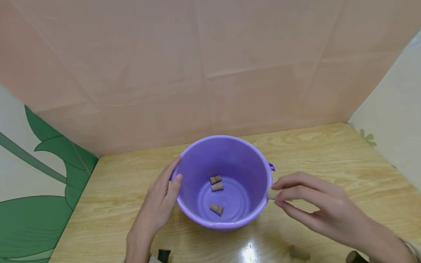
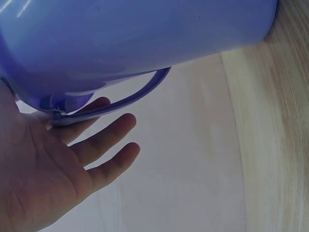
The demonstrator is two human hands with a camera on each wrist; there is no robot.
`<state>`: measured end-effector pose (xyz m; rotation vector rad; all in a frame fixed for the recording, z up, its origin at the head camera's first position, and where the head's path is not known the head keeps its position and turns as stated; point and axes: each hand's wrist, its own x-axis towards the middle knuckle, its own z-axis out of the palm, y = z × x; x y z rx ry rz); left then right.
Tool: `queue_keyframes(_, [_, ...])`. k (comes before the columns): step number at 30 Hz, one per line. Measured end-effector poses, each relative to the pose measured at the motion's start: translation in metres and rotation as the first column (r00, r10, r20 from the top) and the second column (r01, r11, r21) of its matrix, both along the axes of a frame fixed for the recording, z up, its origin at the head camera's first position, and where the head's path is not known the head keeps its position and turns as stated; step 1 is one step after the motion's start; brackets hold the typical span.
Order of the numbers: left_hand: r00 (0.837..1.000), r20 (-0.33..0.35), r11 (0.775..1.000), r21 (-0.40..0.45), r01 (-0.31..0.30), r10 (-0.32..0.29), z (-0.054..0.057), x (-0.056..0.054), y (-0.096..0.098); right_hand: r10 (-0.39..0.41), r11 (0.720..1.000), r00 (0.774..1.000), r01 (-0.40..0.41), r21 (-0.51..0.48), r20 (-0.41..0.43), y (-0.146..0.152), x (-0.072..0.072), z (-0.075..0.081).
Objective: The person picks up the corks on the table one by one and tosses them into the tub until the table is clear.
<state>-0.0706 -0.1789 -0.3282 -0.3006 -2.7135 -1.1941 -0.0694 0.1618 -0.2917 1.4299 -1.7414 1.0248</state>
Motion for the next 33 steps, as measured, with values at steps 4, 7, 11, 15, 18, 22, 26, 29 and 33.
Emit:
queue_keyframes(4, [1.000, -0.003, 1.000, 0.000, 0.000, 0.000, 0.000, 0.000, 0.000, 0.017, 1.000, 1.000, -0.017, 0.026, -0.007, -0.002, -0.003, 0.001])
queue_keyframes(7, [1.000, -0.007, 1.000, -0.003, 0.001, -0.001, 0.000, -0.001, 0.000, 0.026, 0.999, 1.000, -0.025, 0.039, -0.014, -0.004, -0.004, 0.003])
queue_keyframes(11, [1.000, -0.015, 1.000, -0.004, 0.004, -0.004, -0.001, -0.001, 0.000, 0.013, 0.999, 0.999, -0.011, 0.050, -0.033, -0.009, -0.006, 0.006])
queue_keyframes(15, [1.000, -0.021, 1.000, -0.001, 0.010, -0.010, -0.002, -0.002, 0.000, -0.021, 0.997, 0.999, 0.024, 0.077, -0.049, -0.014, -0.008, 0.007])
queue_keyframes(18, [1.000, -0.023, 1.000, -0.001, 0.011, -0.011, -0.002, -0.002, 0.001, -0.040, 0.994, 0.998, 0.045, 0.100, -0.052, -0.018, -0.009, 0.006])
queue_keyframes(22, [1.000, -0.021, 1.000, -0.002, 0.008, -0.008, -0.002, -0.002, 0.001, -0.042, 0.991, 0.998, 0.047, 0.124, -0.044, -0.021, -0.012, 0.004])
queue_keyframes(26, [1.000, -0.019, 1.000, -0.001, 0.004, -0.004, -0.002, -0.001, 0.001, -0.032, 0.989, 0.999, 0.036, 0.142, -0.032, -0.024, -0.014, 0.001])
queue_keyframes(29, [1.000, -0.020, 1.000, 0.002, 0.004, -0.004, -0.002, -0.001, 0.000, -0.022, 0.989, 1.000, 0.024, 0.149, -0.016, -0.028, -0.016, 0.000])
queue_keyframes(33, [1.000, -0.020, 1.000, 0.005, 0.004, -0.004, -0.003, -0.001, 0.000, 0.009, 0.987, 1.000, -0.013, 0.157, 0.024, -0.033, -0.019, -0.002])
